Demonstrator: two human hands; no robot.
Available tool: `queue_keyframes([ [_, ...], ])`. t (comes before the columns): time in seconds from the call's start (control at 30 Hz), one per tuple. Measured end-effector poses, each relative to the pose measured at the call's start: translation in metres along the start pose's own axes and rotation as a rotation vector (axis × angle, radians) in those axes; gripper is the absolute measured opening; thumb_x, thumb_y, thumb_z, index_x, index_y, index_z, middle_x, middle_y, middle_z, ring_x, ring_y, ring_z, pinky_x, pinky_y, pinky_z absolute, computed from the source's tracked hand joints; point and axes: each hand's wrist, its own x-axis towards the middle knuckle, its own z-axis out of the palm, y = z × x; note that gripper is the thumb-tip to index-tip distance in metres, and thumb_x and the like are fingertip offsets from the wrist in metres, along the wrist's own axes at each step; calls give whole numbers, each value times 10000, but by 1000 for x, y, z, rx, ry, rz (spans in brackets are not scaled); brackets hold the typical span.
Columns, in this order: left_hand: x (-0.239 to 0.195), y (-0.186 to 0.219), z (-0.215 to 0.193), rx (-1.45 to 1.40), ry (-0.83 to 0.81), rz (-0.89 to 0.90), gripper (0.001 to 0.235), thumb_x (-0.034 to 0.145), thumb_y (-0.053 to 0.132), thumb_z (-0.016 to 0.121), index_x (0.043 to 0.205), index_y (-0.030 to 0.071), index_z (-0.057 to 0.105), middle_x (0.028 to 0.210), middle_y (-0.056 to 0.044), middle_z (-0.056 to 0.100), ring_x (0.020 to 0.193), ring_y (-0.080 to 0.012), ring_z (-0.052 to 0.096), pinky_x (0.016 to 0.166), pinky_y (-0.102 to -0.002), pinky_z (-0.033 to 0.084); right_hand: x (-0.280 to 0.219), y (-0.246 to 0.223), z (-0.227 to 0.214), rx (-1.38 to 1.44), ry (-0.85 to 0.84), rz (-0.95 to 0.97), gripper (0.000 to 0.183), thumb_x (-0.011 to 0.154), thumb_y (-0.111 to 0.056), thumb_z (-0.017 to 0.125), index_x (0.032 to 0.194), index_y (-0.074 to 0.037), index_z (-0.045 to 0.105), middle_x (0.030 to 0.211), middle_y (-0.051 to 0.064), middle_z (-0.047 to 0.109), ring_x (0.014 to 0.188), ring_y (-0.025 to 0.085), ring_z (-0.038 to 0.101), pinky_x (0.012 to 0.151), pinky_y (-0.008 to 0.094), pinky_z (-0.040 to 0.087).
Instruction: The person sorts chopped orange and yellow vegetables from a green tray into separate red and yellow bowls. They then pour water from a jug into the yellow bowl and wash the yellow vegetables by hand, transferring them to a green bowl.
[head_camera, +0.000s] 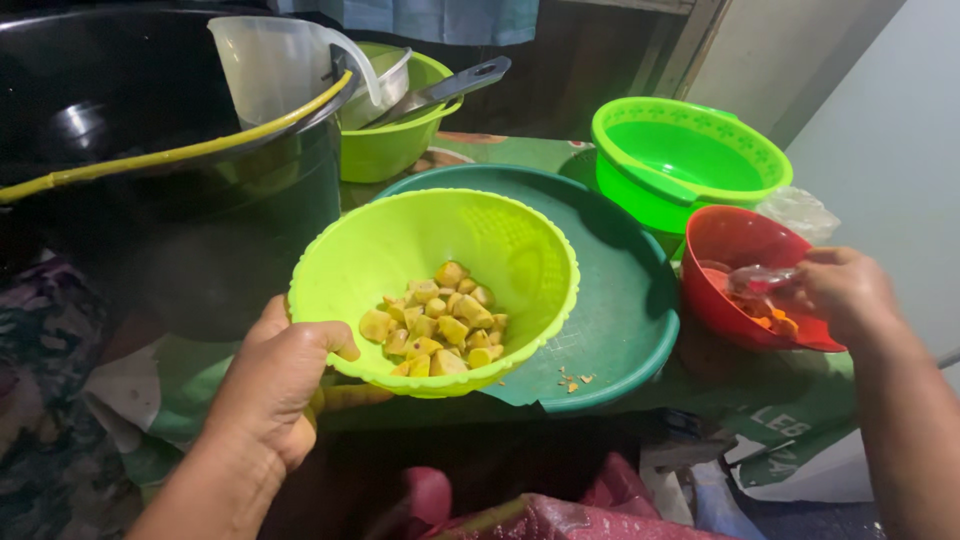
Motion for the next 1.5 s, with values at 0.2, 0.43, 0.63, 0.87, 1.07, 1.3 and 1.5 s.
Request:
queue_keyframes([
  [0.2, -4, 10, 2, -5, 30, 13, 569, 694, 18, 580, 1257, 103, 586, 1109, -89, 662, 1014, -264, 641, 662, -499, 624, -78, -29, 17, -150, 234, -488, 308, 1037, -219, 654, 1249, -7, 724, 1014, 176, 750, 894, 227, 724, 776, 347, 555],
  [0.43, -7, 16, 0, -22, 28, -16, 582, 689, 30, 570, 1266, 103, 588, 1101, -103, 665, 954, -293, 672, 660, -496, 617, -174, -33, 57, -441, -396, 76, 472, 998, -426, 663, 1207, -14, 760, 889, 277, 829, 670, 325, 771, 621, 427, 607],
  [0.63, -9, 18, -3, -19, -9, -18, 604, 694, 12, 558, 1289, 111, 606, 1125, -117, 678, 984, -296, 673, 707, -501, 622, -165, 3, 96, 315, -494, 439, 528, 962, -407, 656, 1192, 68, 635, 1001, 228, 709, 749, 289, 671, 685, 401, 593],
  [0.87, -18, 27, -7, -21, -21, -35, 496, 696, 54, 575, 1189, 84, 617, 1059, -106, 677, 929, -282, 676, 672, -498, 618, -163, 3, 113, 597, -388, 385, 228, 881, -121, 728, 1032, -4, 604, 923, 119, 683, 751, 207, 681, 690, 395, 589],
  [1.07, -16, 24, -14, -15, -76, -48, 542, 710, 32, 570, 1246, 92, 626, 1065, -128, 688, 890, -303, 696, 684, -493, 619, -186, -29, 97, 541, -354, 299, 204, 876, -111, 716, 1026, -14, 618, 917, 93, 690, 733, 192, 672, 702, 390, 596],
  [1.3, -11, 18, -27, 8, -98, -55, 626, 720, 26, 551, 1335, 121, 624, 1099, -125, 693, 887, -304, 702, 663, -496, 614, -215, -70, 82, 533, -286, 179, 236, 911, -155, 721, 1083, -17, 638, 924, 73, 672, 731, 175, 645, 643, 337, 557],
  [1.5, -8, 20, -32, 57, -80, -6, 628, 780, 55, 588, 1402, 127, 627, 1105, -151, 746, 868, -284, 724, 621, -410, 578, -211, -85, 58, 594, -221, 90, 249, 922, -167, 689, 1107, -8, 642, 994, 89, 684, 776, 177, 679, 683, 328, 607],
])
